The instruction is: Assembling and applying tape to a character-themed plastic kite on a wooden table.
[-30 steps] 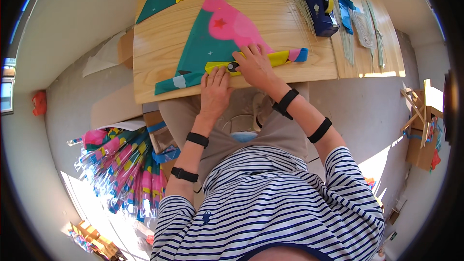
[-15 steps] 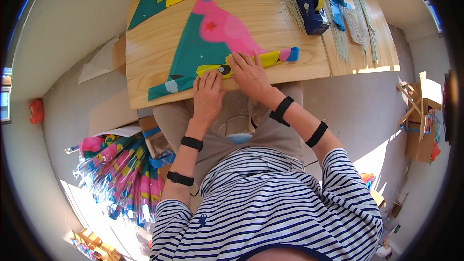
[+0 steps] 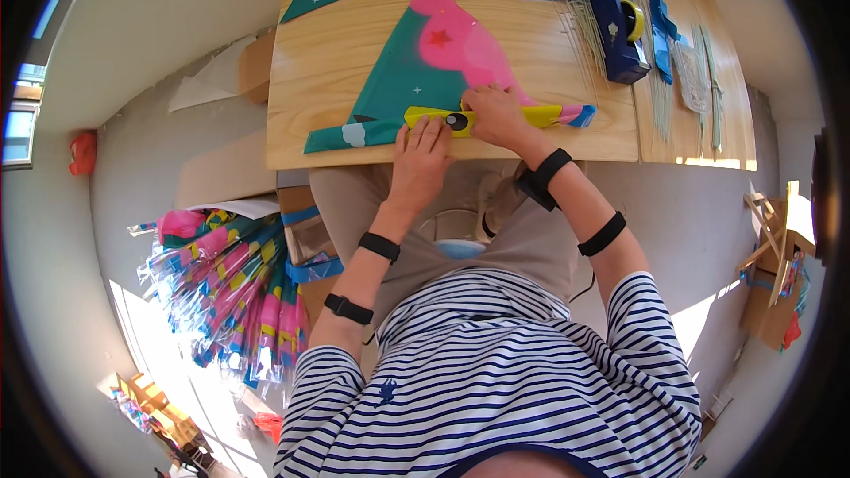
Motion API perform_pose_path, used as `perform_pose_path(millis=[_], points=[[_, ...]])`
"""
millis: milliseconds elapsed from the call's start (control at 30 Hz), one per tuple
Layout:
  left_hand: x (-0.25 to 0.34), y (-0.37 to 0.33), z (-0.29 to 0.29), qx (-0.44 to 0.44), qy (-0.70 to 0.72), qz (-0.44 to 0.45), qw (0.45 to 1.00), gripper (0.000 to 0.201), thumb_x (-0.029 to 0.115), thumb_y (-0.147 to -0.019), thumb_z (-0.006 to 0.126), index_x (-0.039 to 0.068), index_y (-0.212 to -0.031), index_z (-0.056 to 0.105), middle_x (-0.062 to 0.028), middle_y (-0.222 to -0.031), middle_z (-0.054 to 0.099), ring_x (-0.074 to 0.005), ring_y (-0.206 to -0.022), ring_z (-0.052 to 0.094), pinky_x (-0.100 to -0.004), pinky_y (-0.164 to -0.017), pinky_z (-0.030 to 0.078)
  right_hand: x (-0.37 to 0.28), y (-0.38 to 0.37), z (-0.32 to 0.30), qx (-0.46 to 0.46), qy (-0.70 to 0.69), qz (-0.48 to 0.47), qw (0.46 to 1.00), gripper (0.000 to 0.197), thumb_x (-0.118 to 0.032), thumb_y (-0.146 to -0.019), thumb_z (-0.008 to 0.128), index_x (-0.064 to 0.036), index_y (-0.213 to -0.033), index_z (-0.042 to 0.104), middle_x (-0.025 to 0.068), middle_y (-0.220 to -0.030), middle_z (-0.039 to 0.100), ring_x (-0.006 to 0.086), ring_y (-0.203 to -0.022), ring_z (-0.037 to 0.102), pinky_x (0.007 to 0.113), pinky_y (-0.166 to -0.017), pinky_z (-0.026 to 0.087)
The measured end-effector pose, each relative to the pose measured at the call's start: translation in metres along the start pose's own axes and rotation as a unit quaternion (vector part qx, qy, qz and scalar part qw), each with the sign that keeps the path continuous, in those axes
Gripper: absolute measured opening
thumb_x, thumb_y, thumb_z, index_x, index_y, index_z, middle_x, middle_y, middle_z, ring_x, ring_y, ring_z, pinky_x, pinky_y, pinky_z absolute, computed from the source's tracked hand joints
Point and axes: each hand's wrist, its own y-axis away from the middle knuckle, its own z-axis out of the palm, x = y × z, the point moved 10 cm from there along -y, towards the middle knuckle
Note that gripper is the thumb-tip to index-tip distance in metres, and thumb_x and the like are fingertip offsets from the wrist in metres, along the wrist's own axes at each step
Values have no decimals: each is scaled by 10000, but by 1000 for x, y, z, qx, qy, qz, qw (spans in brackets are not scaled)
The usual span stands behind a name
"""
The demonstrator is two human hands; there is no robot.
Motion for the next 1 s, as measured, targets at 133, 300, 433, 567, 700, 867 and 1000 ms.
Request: perform_pose_path(millis=[133,300,433,567,700,867,1000], points=[[5,1,-9,3,-3,7,1000,589,130,-795,796,43,-1350,618,-118,-1441,550,-310,-1394,473,-526,-1172,339,-6,5,2,13,-12,-37,999,151,-40,-738,633,-104,-869,669,88,-978,675,333,-978,629,495,-845,407],[15,1,-32,36,-14,17,999,508,110,-805,770,34,-1291,643,-124,-1399,577,-320,-1360,500,-495,-1130,370,-34,23,-35,163,34,-132,977,128,-38,-752,628,-77,-874,629,111,-933,617,338,-951,603,491,-893,434],[25,11,-54,64,-6,20,998,419,89,-812,733,20,-1220,666,-124,-1285,623,-319,-1254,562,-458,-1053,410,-59,53,-47,228,81,-189,952,100,-64,-795,616,-69,-892,594,120,-921,569,326,-964,578,490,-950,446],[29,23,-63,69,3,21,997,383,64,-821,696,10,-1199,672,-130,-1205,636,-318,-1173,592,-443,-1017,432,-53,71,-30,203,107,-187,955,67,-79,-827,597,-72,-893,590,114,-924,568,318,-975,574,492,-974,444],[20,26,-50,54,-5,13,998,384,62,-824,684,7,-1203,669,-131,-1200,639,-322,-1163,595,-442,-1009,437,-50,71,-32,199,80,-167,962,77,-81,-816,615,-72,-891,598,115,-929,571,322,-972,576,499,-989,435],[17,30,-36,24,10,9,1000,383,65,-830,678,7,-1208,661,-131,-1190,638,-317,-1157,590,-444,-1017,429,-45,74,-27,183,64,-155,969,117,-88,-801,633,-70,-915,619,118,-947,584,327,-984,580,511,-1011,421],[15,31,-33,19,16,6,1000,379,65,-827,683,9,-1201,655,-132,-1182,637,-315,-1166,584,-448,-1026,423,-45,75,-25,178,59,-157,970,143,-87,-801,635,-70,-943,634,118,-957,590,324,-996,584,519,-1018,417]])
